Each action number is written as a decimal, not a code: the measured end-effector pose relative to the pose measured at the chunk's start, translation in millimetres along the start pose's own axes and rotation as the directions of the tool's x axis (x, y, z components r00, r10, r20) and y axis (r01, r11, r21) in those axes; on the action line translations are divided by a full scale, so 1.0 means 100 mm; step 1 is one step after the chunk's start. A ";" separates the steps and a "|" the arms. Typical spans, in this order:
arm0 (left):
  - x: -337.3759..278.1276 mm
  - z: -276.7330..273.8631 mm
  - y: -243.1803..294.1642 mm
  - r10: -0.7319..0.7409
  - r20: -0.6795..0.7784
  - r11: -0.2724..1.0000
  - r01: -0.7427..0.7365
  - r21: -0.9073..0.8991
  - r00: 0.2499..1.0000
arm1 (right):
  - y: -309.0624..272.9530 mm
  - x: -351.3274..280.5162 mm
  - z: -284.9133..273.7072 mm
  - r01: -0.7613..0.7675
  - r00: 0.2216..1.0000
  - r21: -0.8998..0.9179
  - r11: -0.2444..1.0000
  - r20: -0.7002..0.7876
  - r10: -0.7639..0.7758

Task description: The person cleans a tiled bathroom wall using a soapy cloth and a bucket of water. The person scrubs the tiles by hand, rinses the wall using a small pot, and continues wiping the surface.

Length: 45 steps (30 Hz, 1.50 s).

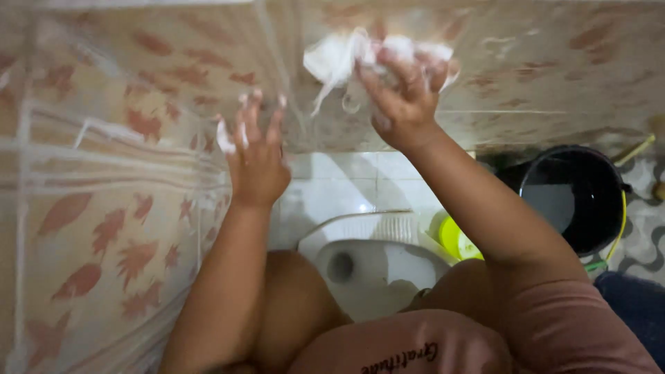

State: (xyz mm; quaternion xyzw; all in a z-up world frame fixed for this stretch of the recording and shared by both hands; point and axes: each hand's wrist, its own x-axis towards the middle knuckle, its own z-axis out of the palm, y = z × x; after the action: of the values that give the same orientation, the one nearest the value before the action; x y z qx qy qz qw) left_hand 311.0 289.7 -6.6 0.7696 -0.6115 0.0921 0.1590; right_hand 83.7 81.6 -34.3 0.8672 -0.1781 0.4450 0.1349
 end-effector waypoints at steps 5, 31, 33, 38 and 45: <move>0.05 -0.23 -0.27 -0.115 -0.139 0.991 0.104 -0.083 0.984 | -0.63 -0.29 0.98 0.219 0.974 0.056 0.974 0.039 -0.222; 0.12 0.89 -0.98 0.061 -0.310 0.994 -0.029 0.105 0.949 | -1.52 -1.14 2.34 -0.039 0.653 0.367 0.929 0.713 -0.254; 0.08 0.92 -1.00 0.045 -0.281 0.999 -0.035 0.039 0.959 | -1.60 -0.81 2.34 -0.102 0.698 0.420 0.902 0.677 -0.236; 0.03 0.92 -1.07 0.006 -0.168 0.996 -0.020 -0.081 0.986 | -1.90 -0.35 2.58 -0.435 0.754 0.703 0.562 0.626 -0.199; 0.06 0.95 -1.08 0.031 -0.193 0.999 -0.025 0.035 0.981 | -1.84 -1.38 2.99 -0.309 0.608 0.511 0.802 0.755 -0.247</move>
State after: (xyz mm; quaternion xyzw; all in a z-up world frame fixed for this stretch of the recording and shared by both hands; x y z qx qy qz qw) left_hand 411.9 272.4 -107.3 0.7508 -0.6023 0.1789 0.2039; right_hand 304.4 156.2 -330.7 0.9642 -0.0855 0.0482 -0.2462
